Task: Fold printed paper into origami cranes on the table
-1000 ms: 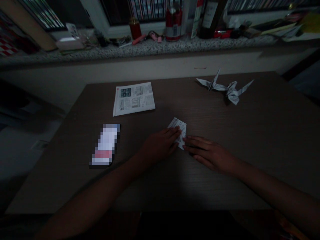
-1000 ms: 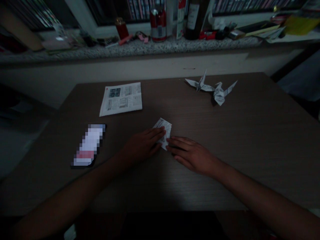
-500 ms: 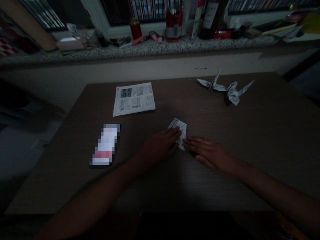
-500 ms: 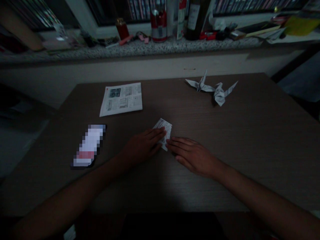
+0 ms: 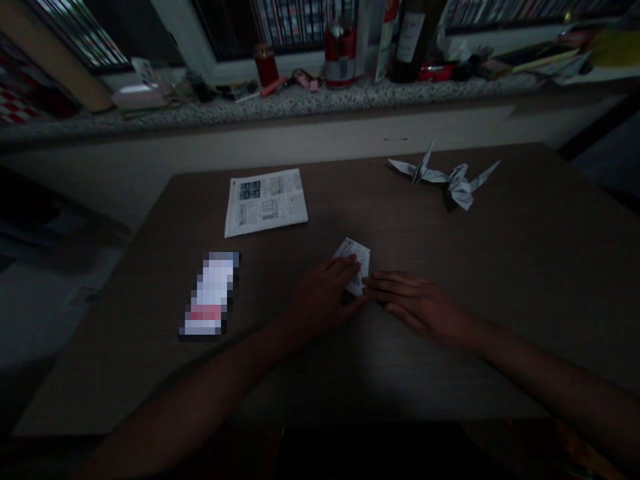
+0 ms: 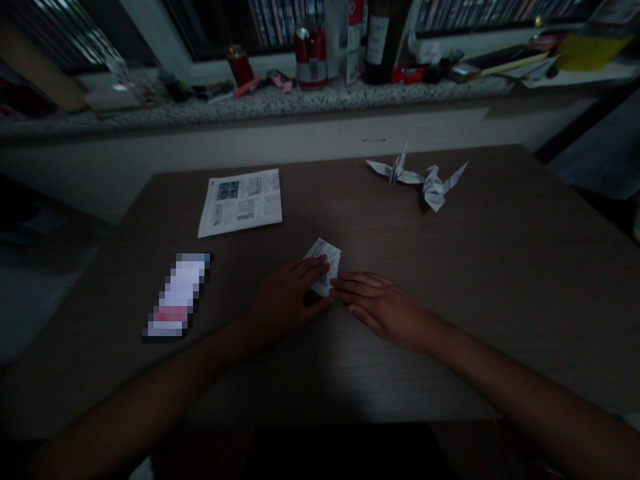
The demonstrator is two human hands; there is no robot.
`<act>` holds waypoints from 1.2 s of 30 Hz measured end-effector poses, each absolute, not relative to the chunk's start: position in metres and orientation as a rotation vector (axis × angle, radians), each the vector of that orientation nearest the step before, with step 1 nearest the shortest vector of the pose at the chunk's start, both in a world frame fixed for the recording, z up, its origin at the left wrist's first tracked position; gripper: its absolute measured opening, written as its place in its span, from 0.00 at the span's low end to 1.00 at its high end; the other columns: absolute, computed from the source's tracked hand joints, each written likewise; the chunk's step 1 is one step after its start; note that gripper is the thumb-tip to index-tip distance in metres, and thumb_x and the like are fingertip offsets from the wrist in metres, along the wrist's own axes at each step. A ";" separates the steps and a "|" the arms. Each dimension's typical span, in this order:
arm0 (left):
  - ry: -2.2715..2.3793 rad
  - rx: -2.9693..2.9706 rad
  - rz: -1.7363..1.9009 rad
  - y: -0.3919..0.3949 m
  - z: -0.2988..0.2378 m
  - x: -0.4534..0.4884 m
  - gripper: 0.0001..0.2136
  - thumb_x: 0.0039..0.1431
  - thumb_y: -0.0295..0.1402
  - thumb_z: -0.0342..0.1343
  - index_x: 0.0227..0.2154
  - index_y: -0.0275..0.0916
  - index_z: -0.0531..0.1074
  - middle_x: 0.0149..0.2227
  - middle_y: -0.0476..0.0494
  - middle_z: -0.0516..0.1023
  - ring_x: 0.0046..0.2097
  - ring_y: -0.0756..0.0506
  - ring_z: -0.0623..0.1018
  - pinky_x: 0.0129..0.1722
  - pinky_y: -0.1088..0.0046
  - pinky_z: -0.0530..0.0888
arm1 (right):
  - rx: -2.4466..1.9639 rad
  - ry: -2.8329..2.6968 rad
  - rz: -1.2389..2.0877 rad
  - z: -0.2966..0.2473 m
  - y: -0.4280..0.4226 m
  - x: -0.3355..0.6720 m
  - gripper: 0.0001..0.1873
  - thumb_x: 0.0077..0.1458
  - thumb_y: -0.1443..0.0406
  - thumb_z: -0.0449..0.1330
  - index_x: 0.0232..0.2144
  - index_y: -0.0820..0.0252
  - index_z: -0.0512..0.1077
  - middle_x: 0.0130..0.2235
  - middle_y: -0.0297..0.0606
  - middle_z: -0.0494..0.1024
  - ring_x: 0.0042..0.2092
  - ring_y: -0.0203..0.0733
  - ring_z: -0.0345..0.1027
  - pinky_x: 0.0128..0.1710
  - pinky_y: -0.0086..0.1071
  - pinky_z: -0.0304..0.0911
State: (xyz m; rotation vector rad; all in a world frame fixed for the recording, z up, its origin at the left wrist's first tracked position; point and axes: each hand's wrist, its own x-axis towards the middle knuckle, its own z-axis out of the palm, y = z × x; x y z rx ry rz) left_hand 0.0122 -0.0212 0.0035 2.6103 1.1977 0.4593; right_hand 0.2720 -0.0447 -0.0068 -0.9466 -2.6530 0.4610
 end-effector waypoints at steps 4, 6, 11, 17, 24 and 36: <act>1.219 2.601 0.425 -0.020 0.005 0.013 0.27 0.65 0.46 0.59 0.62 0.39 0.68 0.66 0.41 0.70 0.64 0.37 0.70 0.64 0.57 0.69 | -0.986 -2.677 0.403 -0.008 -0.037 0.276 0.26 0.73 0.63 0.47 0.70 0.51 0.59 0.69 0.34 0.66 0.71 0.48 0.56 0.69 0.54 0.57; 1.219 2.605 0.402 -0.020 0.006 0.013 0.27 0.65 0.47 0.60 0.63 0.39 0.68 0.67 0.41 0.69 0.64 0.37 0.70 0.64 0.56 0.69 | -1.031 -2.672 0.355 -0.008 -0.029 0.277 0.27 0.74 0.62 0.47 0.71 0.49 0.57 0.70 0.33 0.64 0.71 0.48 0.55 0.69 0.55 0.55; 1.224 2.605 0.370 -0.021 0.009 0.013 0.29 0.65 0.48 0.59 0.64 0.39 0.66 0.67 0.41 0.69 0.64 0.37 0.69 0.64 0.56 0.69 | -1.154 -2.636 0.242 -0.008 -0.008 0.277 0.27 0.74 0.61 0.46 0.72 0.49 0.55 0.70 0.33 0.65 0.72 0.49 0.53 0.70 0.54 0.54; 1.231 2.598 0.343 -0.021 0.009 0.013 0.29 0.66 0.49 0.58 0.65 0.40 0.66 0.68 0.42 0.68 0.65 0.37 0.69 0.64 0.55 0.69 | -1.257 -2.583 0.149 -0.011 -0.004 0.268 0.26 0.74 0.60 0.46 0.70 0.52 0.60 0.69 0.35 0.66 0.71 0.51 0.56 0.69 0.54 0.56; 1.190 2.607 0.404 -0.018 0.003 0.009 0.30 0.66 0.49 0.58 0.65 0.39 0.66 0.67 0.41 0.68 0.64 0.35 0.69 0.64 0.54 0.67 | -1.256 -2.505 0.190 -0.013 -0.007 0.259 0.25 0.72 0.61 0.49 0.68 0.54 0.64 0.67 0.41 0.69 0.69 0.55 0.58 0.66 0.58 0.58; 1.099 2.655 0.397 -0.012 0.005 -0.001 0.26 0.70 0.43 0.55 0.66 0.41 0.64 0.67 0.38 0.68 0.65 0.36 0.69 0.64 0.52 0.66 | -1.039 -2.467 0.299 -0.008 -0.014 0.253 0.18 0.69 0.62 0.55 0.58 0.58 0.74 0.60 0.48 0.76 0.62 0.55 0.69 0.59 0.52 0.68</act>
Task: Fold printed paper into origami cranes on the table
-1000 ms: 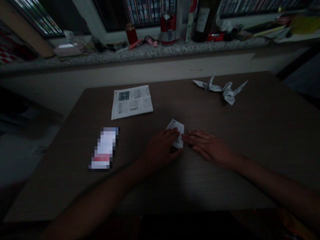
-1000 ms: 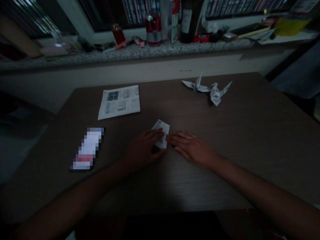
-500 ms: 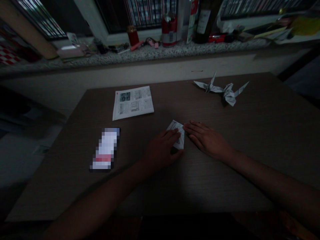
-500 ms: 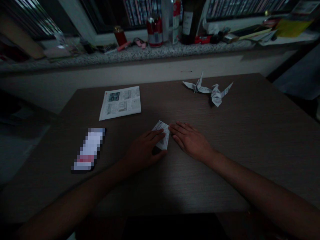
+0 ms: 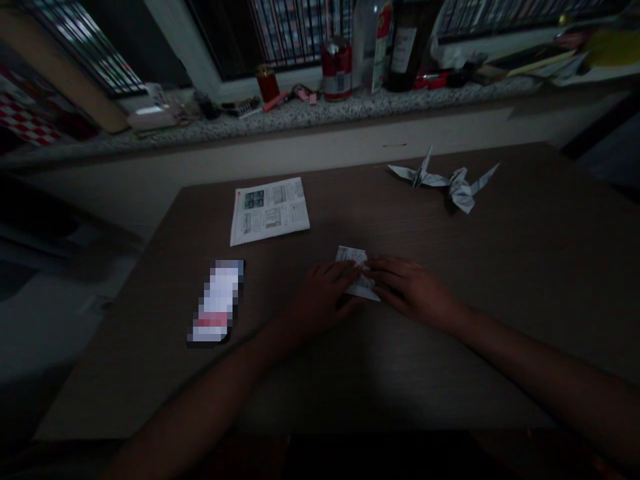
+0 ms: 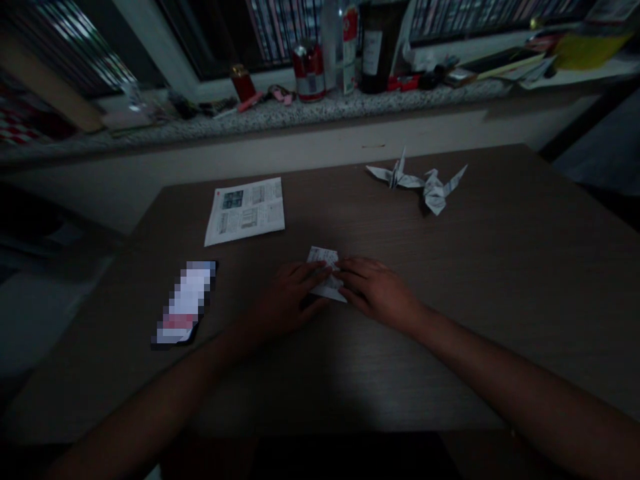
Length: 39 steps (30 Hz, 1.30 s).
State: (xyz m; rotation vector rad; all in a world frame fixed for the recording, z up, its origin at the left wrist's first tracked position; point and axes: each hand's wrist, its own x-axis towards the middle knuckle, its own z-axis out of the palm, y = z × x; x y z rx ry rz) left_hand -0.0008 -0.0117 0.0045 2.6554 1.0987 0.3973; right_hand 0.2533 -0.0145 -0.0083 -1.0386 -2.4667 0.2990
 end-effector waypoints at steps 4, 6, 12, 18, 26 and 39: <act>1.000 2.656 0.406 0.000 0.010 -0.020 0.21 0.68 0.37 0.58 0.61 0.41 0.69 0.67 0.38 0.67 0.66 0.37 0.68 0.65 0.54 0.67 | -1.020 -2.468 0.301 -0.010 -0.012 0.255 0.16 0.69 0.64 0.56 0.55 0.57 0.75 0.59 0.47 0.77 0.61 0.54 0.70 0.58 0.52 0.68; 0.972 2.656 0.386 0.006 0.014 -0.031 0.21 0.67 0.36 0.60 0.61 0.43 0.69 0.65 0.39 0.69 0.65 0.38 0.69 0.64 0.54 0.68 | -1.012 -2.468 0.315 -0.010 -0.010 0.256 0.15 0.69 0.64 0.56 0.55 0.57 0.75 0.60 0.47 0.77 0.61 0.54 0.70 0.57 0.53 0.68; 0.908 2.597 0.362 0.014 0.016 -0.044 0.18 0.67 0.35 0.60 0.59 0.45 0.71 0.63 0.43 0.71 0.63 0.40 0.71 0.63 0.57 0.69 | -0.997 -2.473 0.355 -0.008 -0.008 0.258 0.15 0.68 0.64 0.58 0.55 0.55 0.74 0.62 0.46 0.75 0.63 0.54 0.68 0.59 0.53 0.66; 0.878 2.616 0.400 0.015 0.010 -0.040 0.13 0.69 0.33 0.58 0.54 0.44 0.74 0.59 0.42 0.75 0.59 0.41 0.75 0.59 0.59 0.72 | -0.978 -2.469 0.374 -0.010 -0.008 0.259 0.16 0.67 0.63 0.58 0.55 0.55 0.74 0.62 0.46 0.75 0.64 0.53 0.67 0.59 0.54 0.65; 0.900 2.568 0.516 0.016 0.008 -0.036 0.08 0.72 0.34 0.53 0.47 0.41 0.77 0.54 0.42 0.77 0.55 0.43 0.77 0.56 0.62 0.74 | -0.933 -2.483 0.448 -0.009 -0.010 0.258 0.16 0.67 0.63 0.59 0.56 0.56 0.72 0.64 0.47 0.73 0.67 0.52 0.64 0.66 0.56 0.60; 1.164 2.419 0.473 0.018 0.009 -0.016 0.08 0.70 0.38 0.55 0.43 0.39 0.74 0.40 0.45 0.78 0.43 0.43 0.76 0.46 0.63 0.72 | -0.871 -2.519 0.421 -0.008 -0.016 0.252 0.14 0.67 0.62 0.59 0.53 0.58 0.74 0.61 0.51 0.75 0.63 0.54 0.69 0.61 0.50 0.69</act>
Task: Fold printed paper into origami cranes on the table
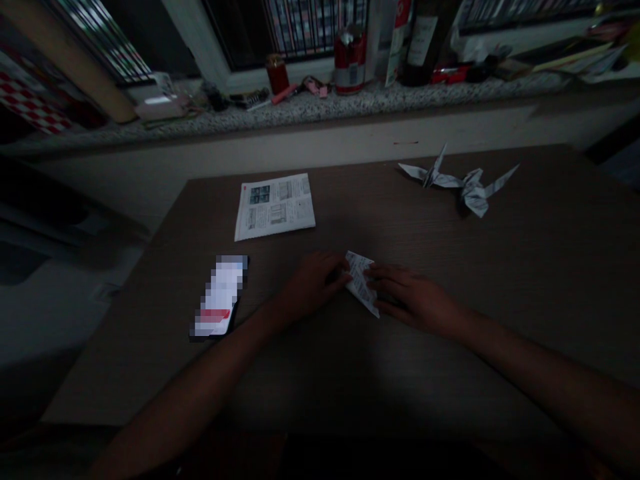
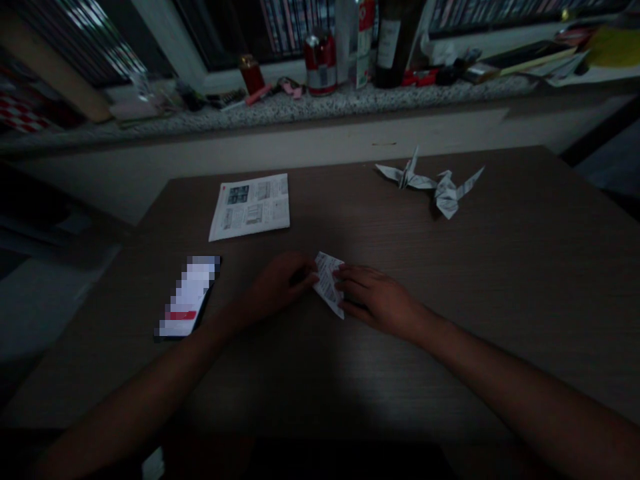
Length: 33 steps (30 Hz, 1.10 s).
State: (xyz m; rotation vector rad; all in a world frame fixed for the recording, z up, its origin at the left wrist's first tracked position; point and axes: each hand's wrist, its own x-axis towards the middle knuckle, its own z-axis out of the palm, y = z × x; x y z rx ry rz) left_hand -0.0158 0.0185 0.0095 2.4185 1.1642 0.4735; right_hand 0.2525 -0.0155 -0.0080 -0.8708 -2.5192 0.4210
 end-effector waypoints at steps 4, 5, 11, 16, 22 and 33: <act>1.201 2.391 0.476 0.020 0.008 -0.013 0.09 0.69 0.38 0.58 0.45 0.40 0.73 0.42 0.46 0.79 0.43 0.43 0.77 0.45 0.64 0.72 | -0.852 -2.530 0.406 -0.007 -0.015 0.253 0.14 0.68 0.62 0.58 0.53 0.60 0.74 0.60 0.51 0.76 0.62 0.54 0.70 0.60 0.50 0.69; 1.212 2.388 0.469 0.020 0.008 -0.012 0.08 0.69 0.38 0.58 0.45 0.41 0.73 0.41 0.46 0.79 0.42 0.43 0.77 0.45 0.64 0.72 | -0.851 -2.533 0.410 -0.007 -0.015 0.253 0.15 0.68 0.62 0.58 0.54 0.59 0.74 0.60 0.50 0.76 0.62 0.54 0.70 0.61 0.50 0.69; 1.260 2.408 0.475 0.021 0.007 -0.004 0.08 0.68 0.37 0.58 0.46 0.40 0.73 0.41 0.46 0.79 0.43 0.42 0.76 0.44 0.63 0.72 | -0.856 -2.518 0.432 -0.009 -0.016 0.253 0.21 0.67 0.62 0.58 0.60 0.56 0.72 0.61 0.49 0.75 0.63 0.55 0.69 0.61 0.51 0.68; 1.257 2.429 0.482 0.023 0.004 0.001 0.07 0.67 0.35 0.60 0.44 0.39 0.72 0.40 0.46 0.78 0.43 0.42 0.76 0.44 0.64 0.72 | -0.816 -2.540 0.391 -0.011 -0.016 0.254 0.20 0.67 0.63 0.59 0.60 0.55 0.74 0.63 0.49 0.74 0.64 0.56 0.68 0.61 0.53 0.67; 1.297 2.439 0.495 0.022 0.004 0.003 0.08 0.66 0.35 0.61 0.45 0.39 0.73 0.44 0.44 0.76 0.45 0.42 0.76 0.44 0.65 0.73 | -0.795 -2.553 0.326 -0.013 -0.017 0.256 0.19 0.67 0.64 0.60 0.58 0.57 0.76 0.63 0.51 0.73 0.64 0.58 0.66 0.60 0.53 0.68; 1.044 2.785 0.370 -0.020 0.012 -0.017 0.16 0.73 0.35 0.51 0.59 0.39 0.71 0.60 0.37 0.74 0.59 0.37 0.75 0.57 0.55 0.75 | -0.842 -2.594 0.252 -0.010 -0.021 0.255 0.20 0.67 0.63 0.59 0.59 0.56 0.75 0.63 0.52 0.72 0.63 0.59 0.68 0.59 0.55 0.69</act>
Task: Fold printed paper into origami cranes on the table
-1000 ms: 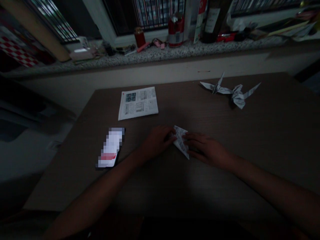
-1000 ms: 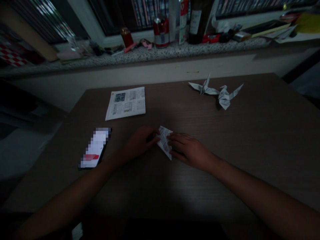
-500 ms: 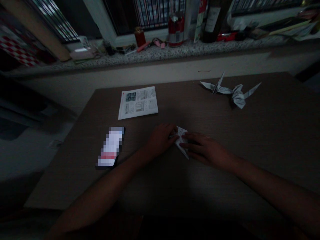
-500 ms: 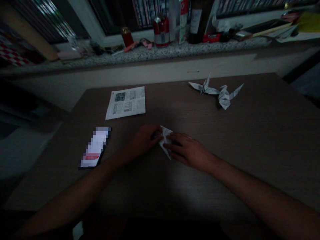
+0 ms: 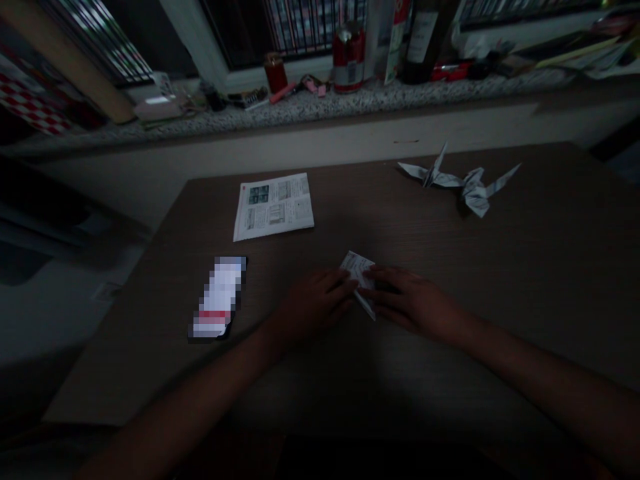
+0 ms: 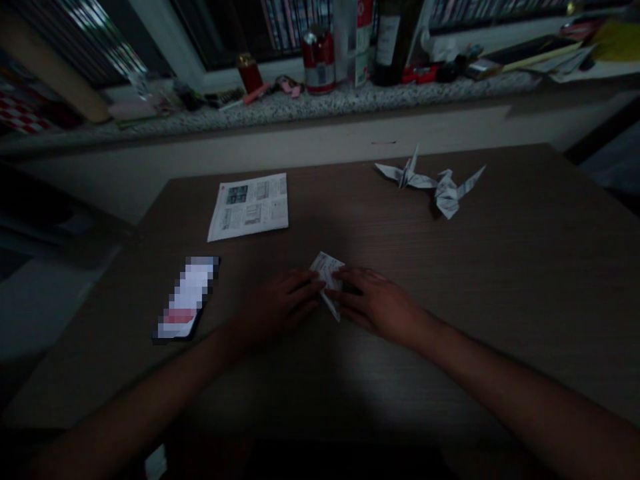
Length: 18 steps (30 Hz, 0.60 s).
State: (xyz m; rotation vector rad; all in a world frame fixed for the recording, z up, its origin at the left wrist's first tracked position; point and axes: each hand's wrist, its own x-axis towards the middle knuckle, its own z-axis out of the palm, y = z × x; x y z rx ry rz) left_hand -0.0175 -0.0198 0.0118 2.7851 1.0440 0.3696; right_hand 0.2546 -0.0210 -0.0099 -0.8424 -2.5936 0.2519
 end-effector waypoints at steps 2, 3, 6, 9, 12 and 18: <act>1.031 2.795 0.357 -0.025 0.010 -0.019 0.17 0.74 0.37 0.50 0.61 0.39 0.69 0.62 0.36 0.72 0.63 0.36 0.73 0.60 0.54 0.74 | -0.831 -2.588 0.251 -0.009 -0.021 0.255 0.20 0.68 0.63 0.59 0.59 0.57 0.75 0.63 0.53 0.73 0.63 0.60 0.68 0.58 0.55 0.69; 1.029 2.798 0.356 -0.027 0.008 -0.019 0.18 0.74 0.37 0.49 0.62 0.39 0.68 0.63 0.35 0.71 0.64 0.36 0.71 0.61 0.53 0.72 | -0.829 -2.584 0.258 -0.009 -0.021 0.255 0.20 0.68 0.63 0.58 0.60 0.58 0.74 0.62 0.53 0.73 0.62 0.60 0.69 0.58 0.55 0.69; 1.040 2.797 0.328 -0.029 0.005 -0.018 0.21 0.74 0.39 0.49 0.65 0.38 0.65 0.66 0.35 0.69 0.67 0.37 0.68 0.65 0.54 0.70 | -0.868 -2.548 0.300 -0.009 -0.020 0.254 0.21 0.69 0.64 0.57 0.61 0.62 0.71 0.60 0.53 0.75 0.61 0.56 0.70 0.58 0.53 0.70; 1.058 2.790 0.304 -0.031 0.005 -0.016 0.23 0.74 0.41 0.49 0.66 0.36 0.63 0.68 0.34 0.66 0.69 0.37 0.66 0.66 0.55 0.68 | -0.942 -2.510 0.326 -0.011 -0.018 0.252 0.22 0.69 0.64 0.56 0.62 0.63 0.69 0.61 0.53 0.75 0.60 0.55 0.70 0.58 0.51 0.70; 1.059 2.779 0.297 -0.032 0.005 -0.015 0.24 0.74 0.42 0.49 0.66 0.36 0.63 0.68 0.33 0.66 0.70 0.37 0.65 0.66 0.54 0.68 | -0.987 -2.520 0.299 -0.014 -0.017 0.250 0.23 0.69 0.64 0.56 0.63 0.64 0.69 0.61 0.54 0.73 0.61 0.57 0.69 0.58 0.53 0.70; 1.045 2.755 0.304 -0.031 0.002 -0.014 0.25 0.74 0.43 0.49 0.67 0.37 0.62 0.69 0.35 0.64 0.71 0.37 0.62 0.68 0.55 0.66 | -1.014 -2.540 0.269 -0.012 -0.013 0.246 0.22 0.69 0.62 0.55 0.62 0.63 0.70 0.59 0.55 0.73 0.59 0.58 0.69 0.56 0.54 0.70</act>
